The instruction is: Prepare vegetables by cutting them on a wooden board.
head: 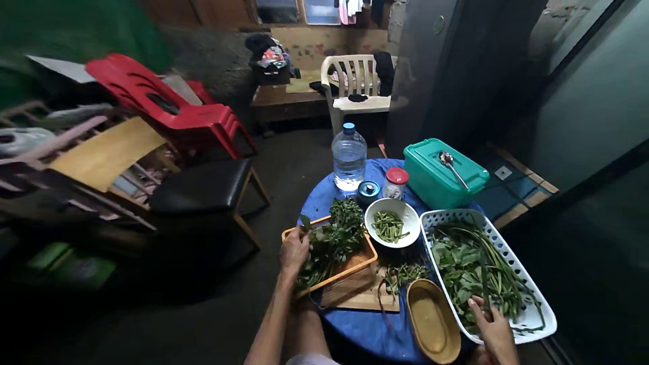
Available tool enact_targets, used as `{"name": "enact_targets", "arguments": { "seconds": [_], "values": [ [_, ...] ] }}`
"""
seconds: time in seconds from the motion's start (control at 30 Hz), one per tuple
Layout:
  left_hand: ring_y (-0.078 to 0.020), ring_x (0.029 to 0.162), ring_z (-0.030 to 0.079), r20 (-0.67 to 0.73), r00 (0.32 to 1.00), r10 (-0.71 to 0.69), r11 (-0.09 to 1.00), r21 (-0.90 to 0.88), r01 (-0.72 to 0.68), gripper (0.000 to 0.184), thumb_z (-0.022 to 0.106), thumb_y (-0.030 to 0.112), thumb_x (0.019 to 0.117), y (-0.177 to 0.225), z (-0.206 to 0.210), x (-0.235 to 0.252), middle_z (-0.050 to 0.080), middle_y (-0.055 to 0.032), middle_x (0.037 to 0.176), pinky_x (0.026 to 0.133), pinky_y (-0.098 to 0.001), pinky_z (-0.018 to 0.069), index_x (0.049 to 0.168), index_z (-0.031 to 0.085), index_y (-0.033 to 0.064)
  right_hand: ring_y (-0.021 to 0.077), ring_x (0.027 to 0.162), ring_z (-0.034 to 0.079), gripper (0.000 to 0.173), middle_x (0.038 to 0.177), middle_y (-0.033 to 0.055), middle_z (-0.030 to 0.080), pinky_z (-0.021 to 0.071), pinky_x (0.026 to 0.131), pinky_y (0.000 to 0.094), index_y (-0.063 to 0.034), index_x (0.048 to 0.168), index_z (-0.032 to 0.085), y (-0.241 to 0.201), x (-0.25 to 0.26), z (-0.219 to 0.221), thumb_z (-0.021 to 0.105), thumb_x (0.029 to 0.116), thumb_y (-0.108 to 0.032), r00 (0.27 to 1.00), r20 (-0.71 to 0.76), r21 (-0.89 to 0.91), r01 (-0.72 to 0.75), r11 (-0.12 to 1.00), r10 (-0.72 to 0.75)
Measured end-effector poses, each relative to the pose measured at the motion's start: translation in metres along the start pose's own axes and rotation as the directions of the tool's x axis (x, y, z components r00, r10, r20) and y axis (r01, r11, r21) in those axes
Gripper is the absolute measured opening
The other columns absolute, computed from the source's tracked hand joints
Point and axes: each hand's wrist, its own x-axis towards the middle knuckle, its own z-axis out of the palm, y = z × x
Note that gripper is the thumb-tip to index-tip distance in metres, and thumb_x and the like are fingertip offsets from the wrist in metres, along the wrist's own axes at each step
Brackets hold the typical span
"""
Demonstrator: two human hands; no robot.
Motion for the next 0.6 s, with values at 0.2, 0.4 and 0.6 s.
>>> {"name": "enact_targets", "arguments": {
  "seconds": [0.2, 0.4, 0.6],
  "values": [
    [-0.0304, 0.104, 0.070, -0.246, 0.912, 0.329, 0.904, -0.196, -0.379, 0.033, 0.058, 0.017, 0.1048, 0.003, 0.001, -0.022, 0.070, -0.0239, 0.112, 0.096, -0.0460, 0.0555, 0.127, 0.061, -0.0083, 0.0217, 0.067, 0.056, 0.032, 0.086, 0.0157, 0.065, 0.0492, 0.064, 0.0438, -0.0013, 0.126, 0.067, 0.004, -0.005, 0.003, 0.063, 0.1023, -0.022, 1.000, -0.005, 0.051, -0.011, 0.999, 0.011],
    [-0.0347, 0.114, 0.066, 0.147, 0.980, -0.138, 0.844, -0.499, 0.193, 0.039, 0.048, 0.015, 0.1092, -0.062, 0.054, -0.021, 0.060, -0.0267, 0.134, 0.094, -0.0493, 0.0551, 0.143, 0.046, -0.0032, 0.0179, 0.064, 0.052, 0.031, 0.080, 0.0114, 0.063, 0.0474, 0.062, 0.0398, -0.0027, 0.125, 0.068, 0.007, -0.011, 0.008, 0.065, 0.1012, -0.022, 0.999, 0.032, 0.065, -0.023, 0.998, 0.021],
    [-0.0346, 0.108, 0.067, 0.065, 0.985, -0.161, 0.972, -0.163, 0.170, 0.024, 0.074, 0.012, 0.0938, -0.058, 0.024, -0.040, 0.071, -0.0215, 0.112, 0.099, -0.0523, 0.0502, 0.113, 0.070, -0.0031, 0.0148, 0.059, 0.049, 0.032, 0.078, 0.0101, 0.059, 0.0459, 0.058, 0.0356, -0.0002, 0.127, 0.066, 0.014, -0.016, 0.000, 0.063, 0.1023, -0.020, 0.998, 0.047, 0.086, -0.045, 0.995, 0.041]
  ]
}}
